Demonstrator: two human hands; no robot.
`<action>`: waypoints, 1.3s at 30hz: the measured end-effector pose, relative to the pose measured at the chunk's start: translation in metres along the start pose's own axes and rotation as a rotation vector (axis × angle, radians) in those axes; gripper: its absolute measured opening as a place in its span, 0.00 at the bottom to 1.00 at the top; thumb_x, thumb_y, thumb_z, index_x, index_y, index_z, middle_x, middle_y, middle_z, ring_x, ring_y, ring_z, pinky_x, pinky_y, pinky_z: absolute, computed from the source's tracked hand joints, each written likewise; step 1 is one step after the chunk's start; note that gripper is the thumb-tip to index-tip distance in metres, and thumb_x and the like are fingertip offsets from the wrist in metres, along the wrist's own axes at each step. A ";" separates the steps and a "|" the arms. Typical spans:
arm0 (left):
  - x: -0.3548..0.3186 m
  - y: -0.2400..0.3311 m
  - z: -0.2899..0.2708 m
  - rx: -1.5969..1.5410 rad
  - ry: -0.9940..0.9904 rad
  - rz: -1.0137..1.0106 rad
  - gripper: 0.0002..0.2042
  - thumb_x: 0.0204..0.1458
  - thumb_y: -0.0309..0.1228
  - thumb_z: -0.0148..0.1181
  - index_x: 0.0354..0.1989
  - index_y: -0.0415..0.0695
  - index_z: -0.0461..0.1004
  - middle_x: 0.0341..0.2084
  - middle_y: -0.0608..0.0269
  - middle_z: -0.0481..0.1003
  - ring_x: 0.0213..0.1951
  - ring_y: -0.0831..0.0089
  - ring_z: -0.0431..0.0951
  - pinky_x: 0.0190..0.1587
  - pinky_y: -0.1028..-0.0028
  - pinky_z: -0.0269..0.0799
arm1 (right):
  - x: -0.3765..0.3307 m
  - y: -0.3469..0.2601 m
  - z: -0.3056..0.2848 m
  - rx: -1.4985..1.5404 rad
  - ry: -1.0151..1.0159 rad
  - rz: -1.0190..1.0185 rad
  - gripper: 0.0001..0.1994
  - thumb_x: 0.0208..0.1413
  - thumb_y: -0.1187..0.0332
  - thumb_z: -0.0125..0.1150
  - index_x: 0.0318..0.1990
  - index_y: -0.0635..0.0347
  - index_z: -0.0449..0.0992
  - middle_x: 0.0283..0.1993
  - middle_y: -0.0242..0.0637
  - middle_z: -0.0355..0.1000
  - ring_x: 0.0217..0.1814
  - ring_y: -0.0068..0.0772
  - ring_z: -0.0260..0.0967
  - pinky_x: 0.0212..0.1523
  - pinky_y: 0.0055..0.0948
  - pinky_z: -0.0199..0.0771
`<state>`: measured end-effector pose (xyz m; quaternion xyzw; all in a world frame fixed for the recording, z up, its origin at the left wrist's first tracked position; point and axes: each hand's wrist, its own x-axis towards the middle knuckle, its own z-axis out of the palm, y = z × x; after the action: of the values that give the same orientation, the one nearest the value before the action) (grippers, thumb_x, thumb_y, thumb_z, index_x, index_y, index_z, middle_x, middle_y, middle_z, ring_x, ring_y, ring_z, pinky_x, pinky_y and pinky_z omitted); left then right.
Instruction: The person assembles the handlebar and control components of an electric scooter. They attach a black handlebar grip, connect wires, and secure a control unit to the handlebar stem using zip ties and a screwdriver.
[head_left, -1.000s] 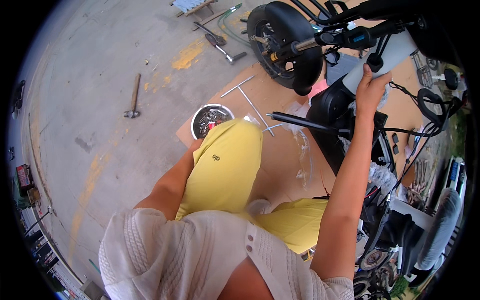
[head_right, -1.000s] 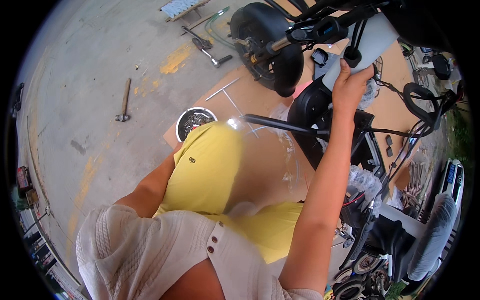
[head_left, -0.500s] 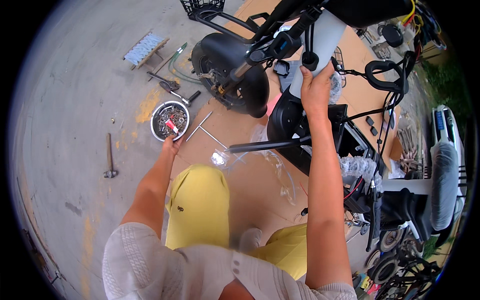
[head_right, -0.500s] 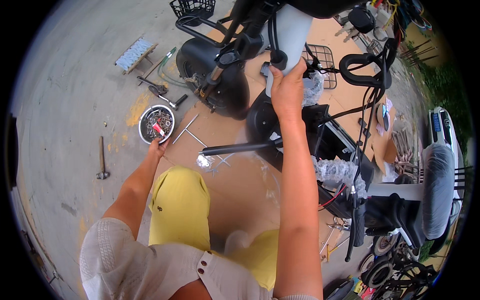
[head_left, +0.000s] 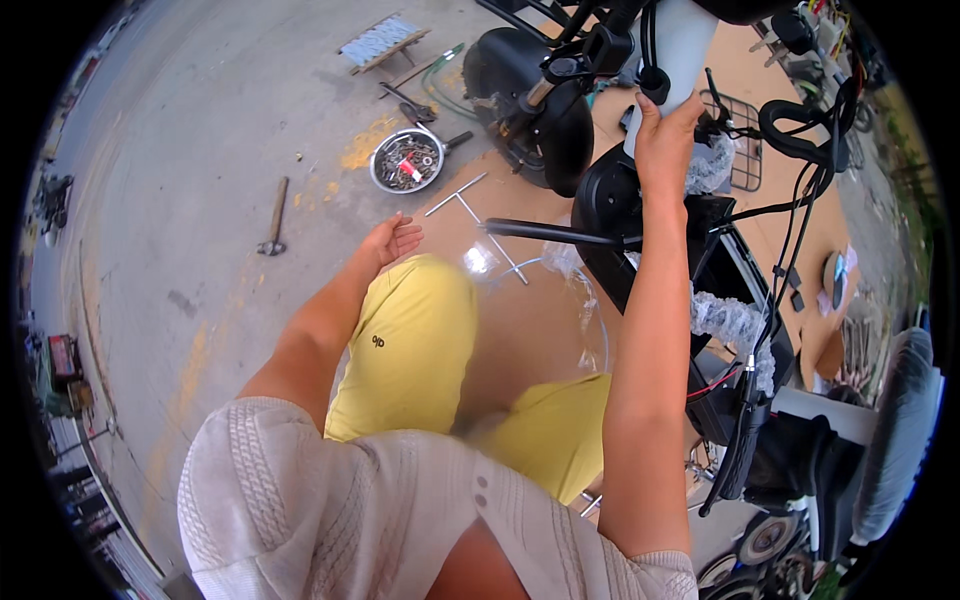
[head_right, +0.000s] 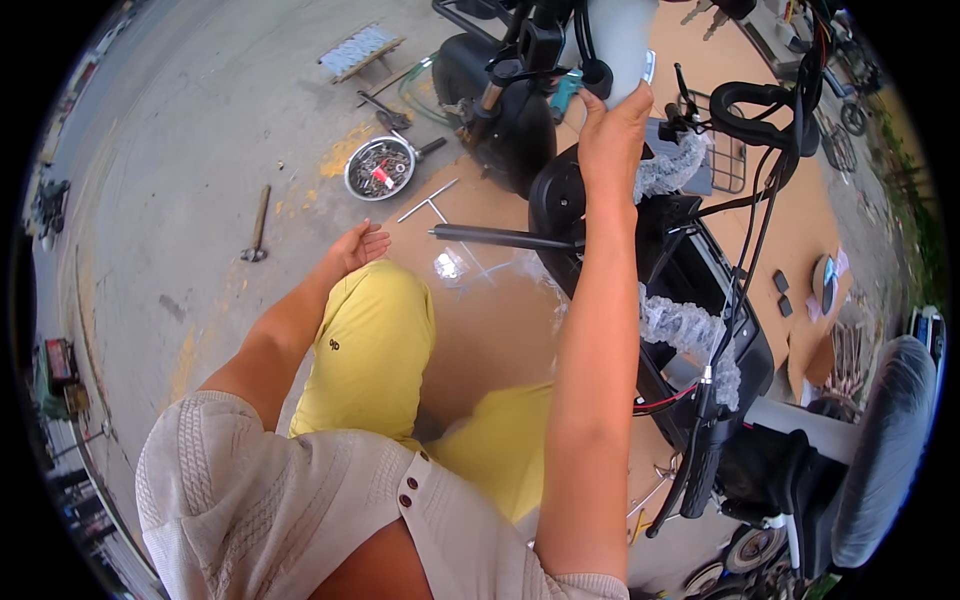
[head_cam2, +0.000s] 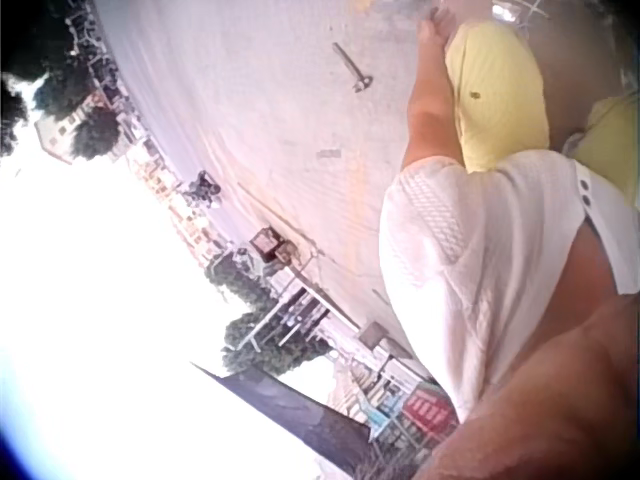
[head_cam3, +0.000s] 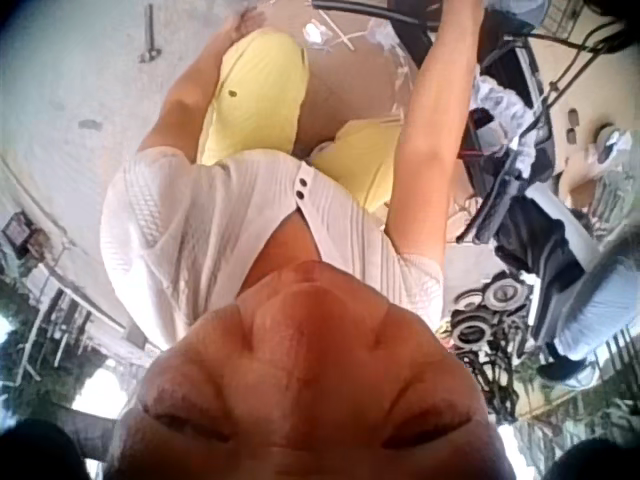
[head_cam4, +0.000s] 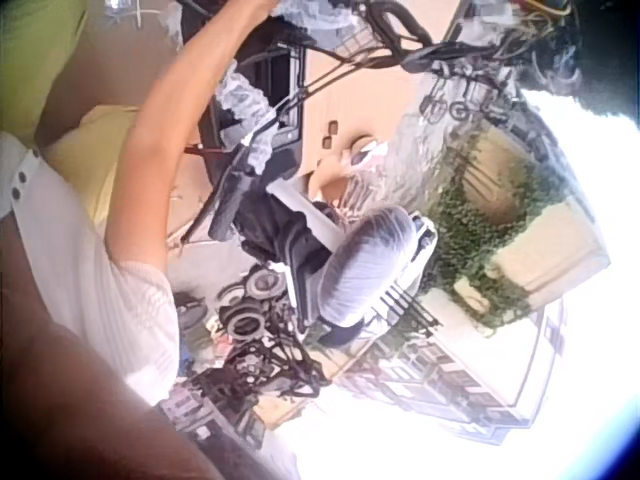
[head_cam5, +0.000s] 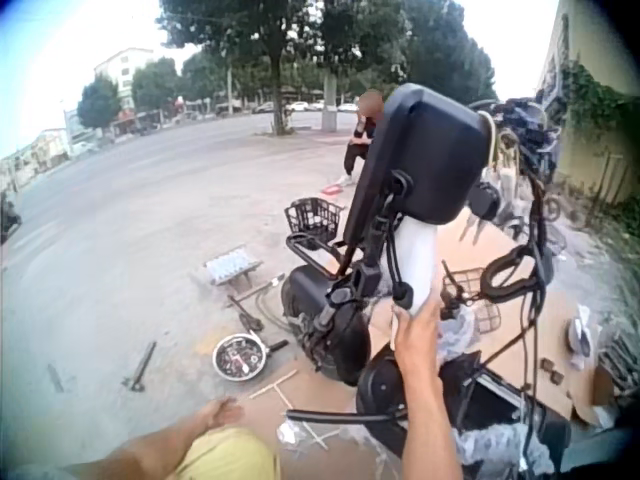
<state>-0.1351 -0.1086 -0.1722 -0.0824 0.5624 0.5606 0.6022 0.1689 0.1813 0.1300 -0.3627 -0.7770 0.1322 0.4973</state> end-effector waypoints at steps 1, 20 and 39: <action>-0.016 0.007 -0.003 0.021 0.020 0.021 0.25 0.64 0.45 0.44 0.61 0.37 0.59 0.53 0.42 0.70 0.50 0.54 0.76 0.51 0.60 0.76 | -0.002 -0.004 0.002 0.006 -0.003 0.008 0.26 0.54 0.72 0.62 0.54 0.73 0.54 0.49 0.67 0.63 0.50 0.69 0.63 0.49 0.49 0.65; -0.265 0.182 0.297 0.893 -0.827 0.746 0.12 0.48 0.17 0.46 0.36 0.35 0.76 0.37 0.56 0.79 0.44 0.69 0.78 0.51 0.70 0.71 | 0.002 -0.011 -0.004 0.090 -0.051 0.146 0.30 0.52 0.74 0.63 0.59 0.71 0.54 0.53 0.63 0.61 0.56 0.65 0.61 0.54 0.47 0.63; -0.150 0.297 0.397 0.121 -0.916 1.453 0.28 0.61 0.37 0.50 0.67 0.38 0.54 0.62 0.52 0.60 0.61 0.62 0.64 0.60 0.64 0.62 | 0.002 -0.019 -0.002 -0.125 -0.078 0.306 0.25 0.52 0.80 0.55 0.59 0.65 0.56 0.49 0.49 0.69 0.50 0.43 0.69 0.50 0.34 0.68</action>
<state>-0.0914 0.2002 0.2415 0.5645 0.2061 0.7542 0.2648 0.1615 0.1697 0.1430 -0.5017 -0.7382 0.1718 0.4170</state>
